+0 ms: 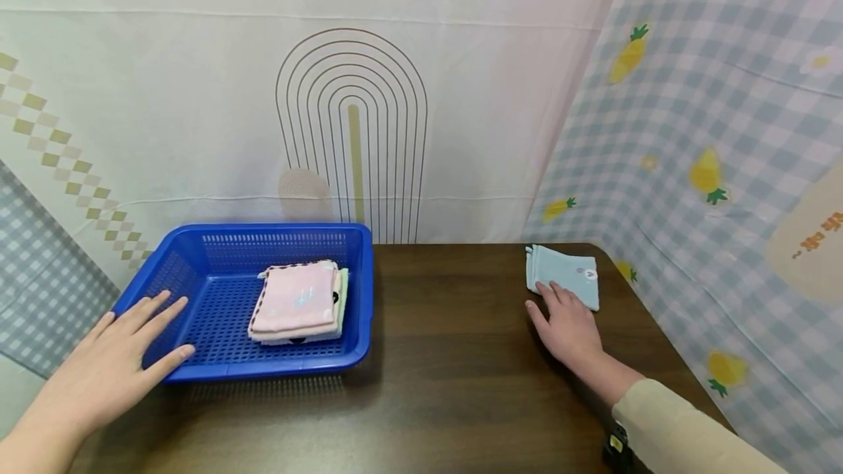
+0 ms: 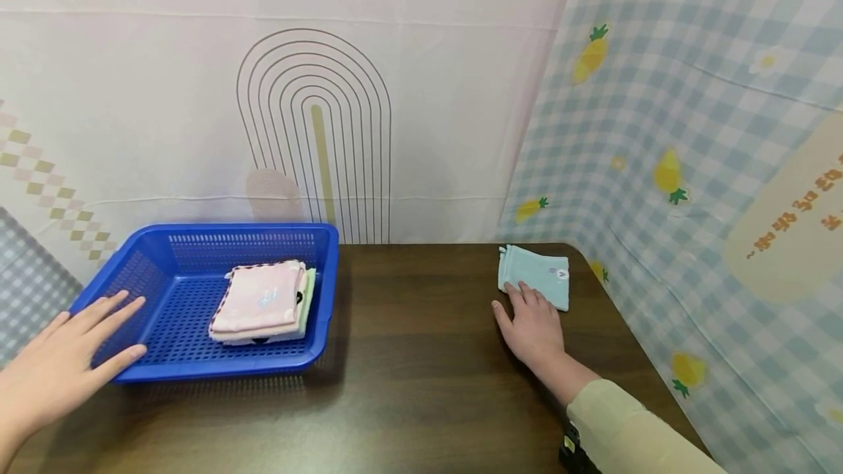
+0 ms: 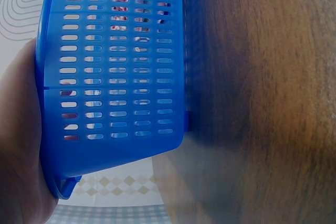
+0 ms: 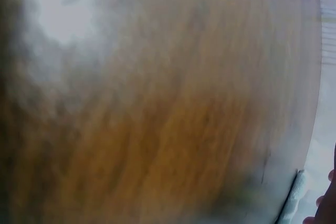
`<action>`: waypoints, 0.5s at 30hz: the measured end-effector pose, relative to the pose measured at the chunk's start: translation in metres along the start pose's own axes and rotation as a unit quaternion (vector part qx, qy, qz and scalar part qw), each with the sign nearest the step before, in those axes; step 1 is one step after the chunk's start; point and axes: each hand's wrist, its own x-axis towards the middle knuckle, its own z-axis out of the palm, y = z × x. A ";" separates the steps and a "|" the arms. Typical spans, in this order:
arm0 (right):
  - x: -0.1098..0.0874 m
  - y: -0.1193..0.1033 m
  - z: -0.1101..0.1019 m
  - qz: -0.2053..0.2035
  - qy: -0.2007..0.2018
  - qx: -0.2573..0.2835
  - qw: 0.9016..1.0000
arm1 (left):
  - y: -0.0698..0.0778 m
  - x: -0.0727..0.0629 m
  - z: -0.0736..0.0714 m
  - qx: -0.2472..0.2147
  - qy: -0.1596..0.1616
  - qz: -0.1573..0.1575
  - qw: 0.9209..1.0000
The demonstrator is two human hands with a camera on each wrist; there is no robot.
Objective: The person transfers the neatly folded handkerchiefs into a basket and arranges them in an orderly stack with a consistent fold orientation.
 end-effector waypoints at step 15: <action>0.022 0.036 0.000 0.042 -0.008 -0.008 0.999 | -0.001 0.000 0.001 0.003 0.011 0.004 1.000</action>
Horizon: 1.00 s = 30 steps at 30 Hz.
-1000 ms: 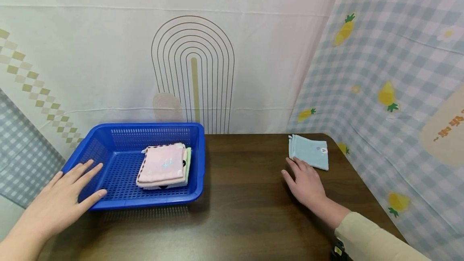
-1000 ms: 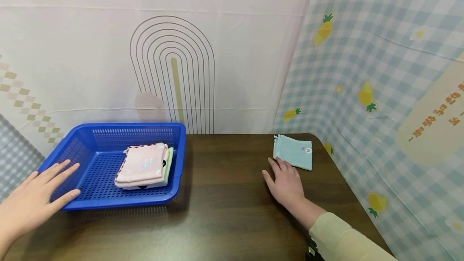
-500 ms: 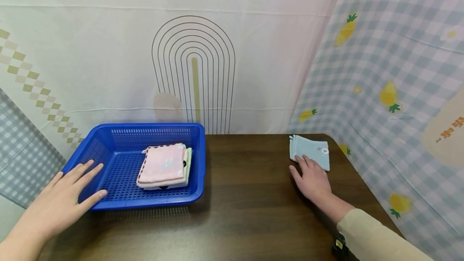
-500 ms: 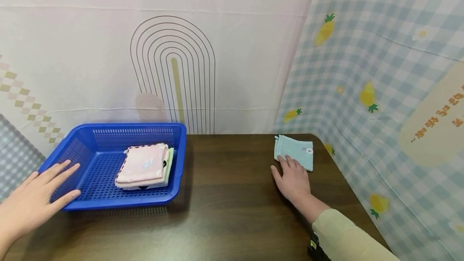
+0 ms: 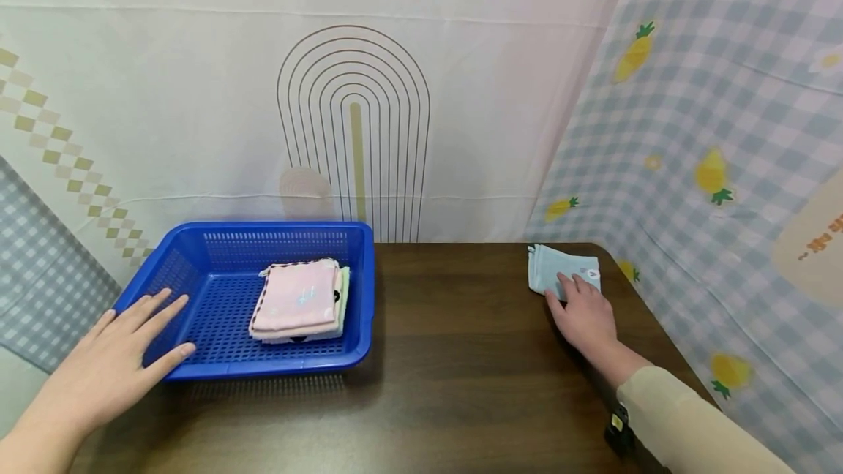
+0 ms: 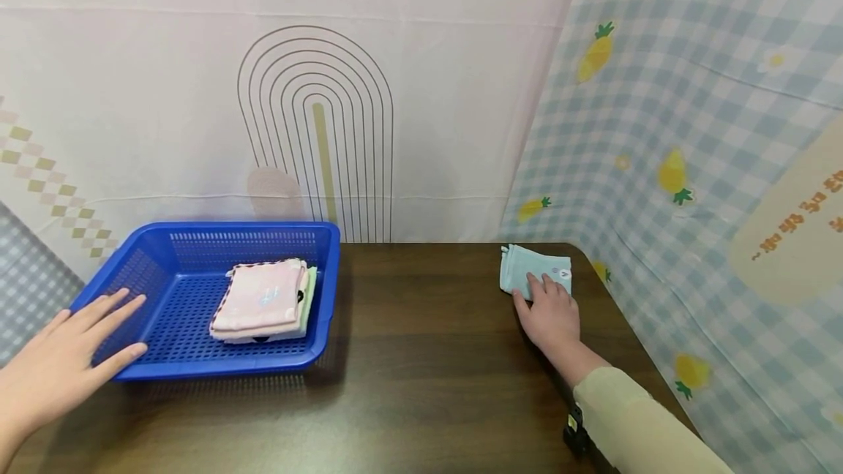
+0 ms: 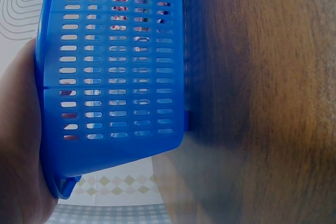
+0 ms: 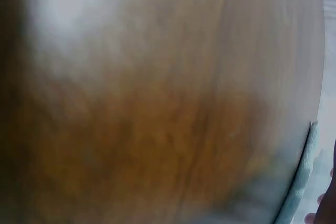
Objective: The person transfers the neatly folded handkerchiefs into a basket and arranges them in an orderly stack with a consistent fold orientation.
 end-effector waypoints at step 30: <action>0.034 0.024 0.001 0.086 -0.042 0.014 0.995 | -0.001 0.001 0.001 -0.004 -0.017 -0.003 1.000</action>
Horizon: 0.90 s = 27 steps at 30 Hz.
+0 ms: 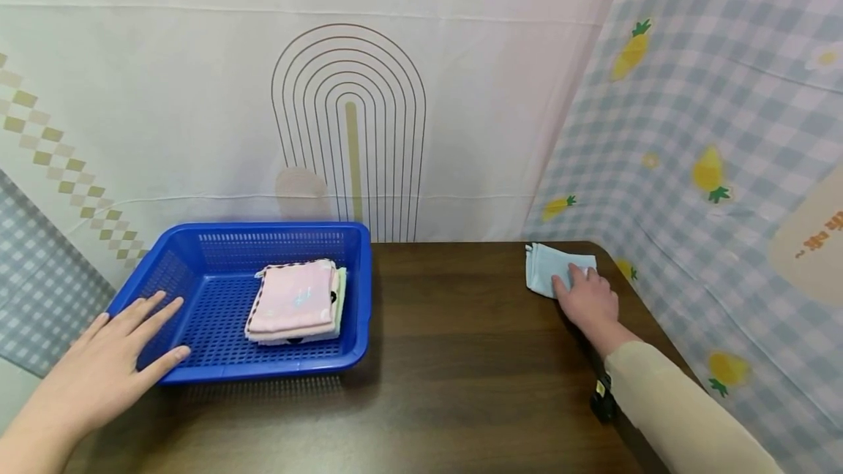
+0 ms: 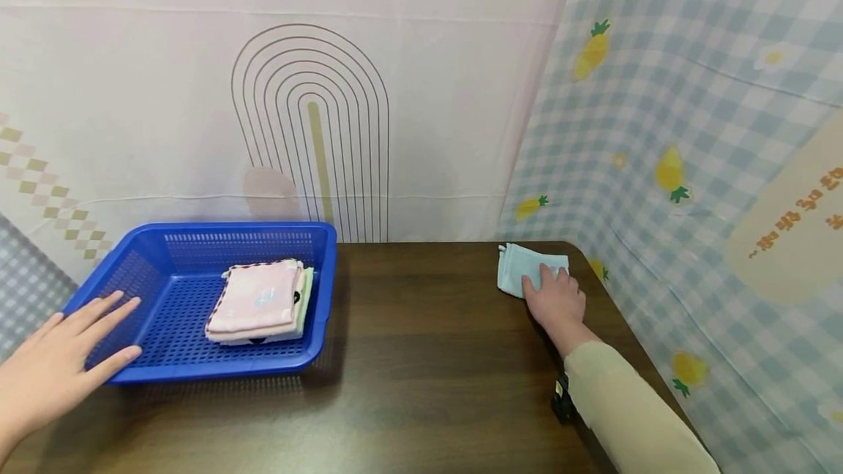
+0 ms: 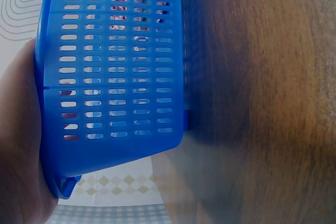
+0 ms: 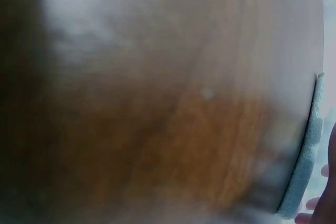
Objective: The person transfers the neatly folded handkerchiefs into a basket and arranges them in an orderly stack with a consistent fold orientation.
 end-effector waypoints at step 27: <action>0.020 0.010 -0.008 0.088 -0.088 0.015 0.992 | 0.000 -0.001 -0.002 -0.001 0.004 0.007 1.000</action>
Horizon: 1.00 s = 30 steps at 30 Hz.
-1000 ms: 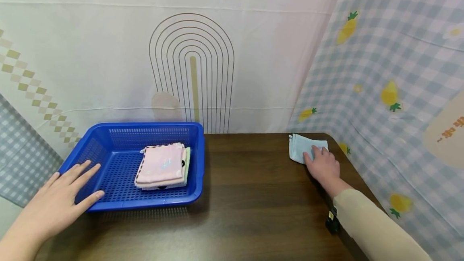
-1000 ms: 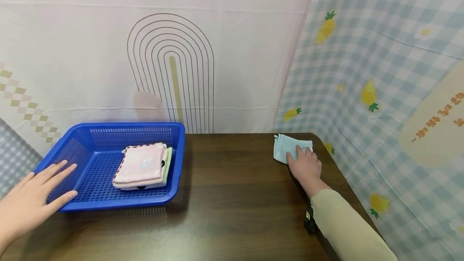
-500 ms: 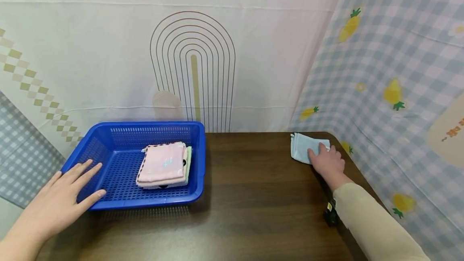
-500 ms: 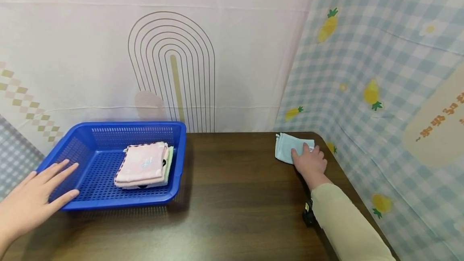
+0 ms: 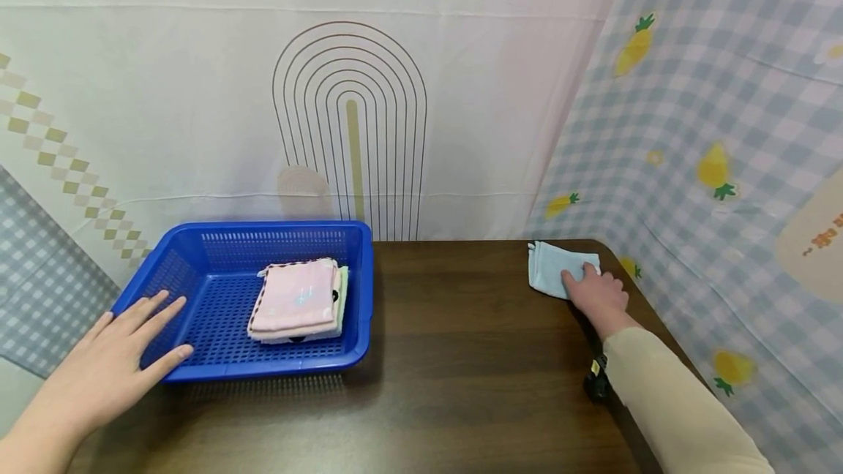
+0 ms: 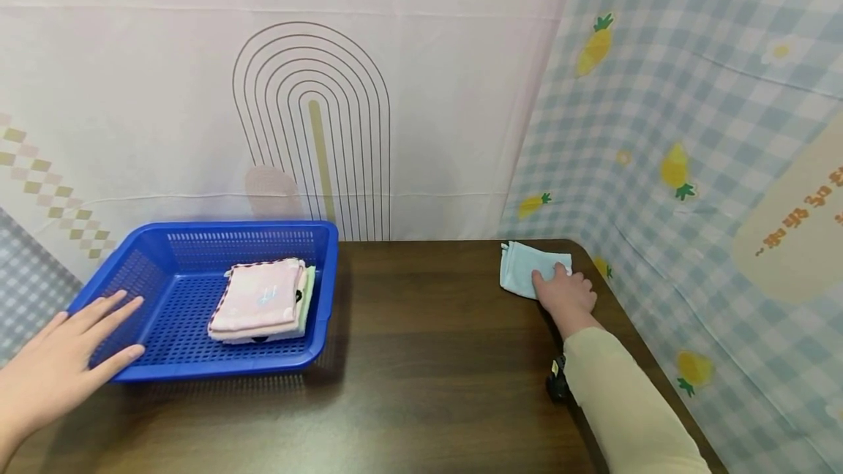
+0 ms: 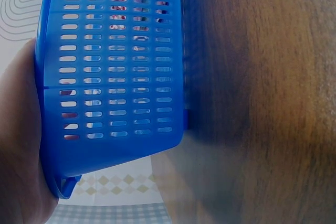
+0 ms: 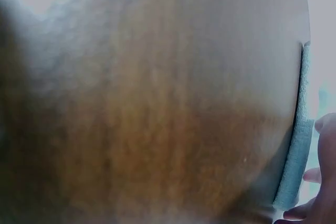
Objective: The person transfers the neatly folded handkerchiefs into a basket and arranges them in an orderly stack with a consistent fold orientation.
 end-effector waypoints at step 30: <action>0.012 0.004 -0.007 -0.015 0.000 0.055 0.998 | -0.002 0.000 0.001 -0.001 0.010 0.002 1.000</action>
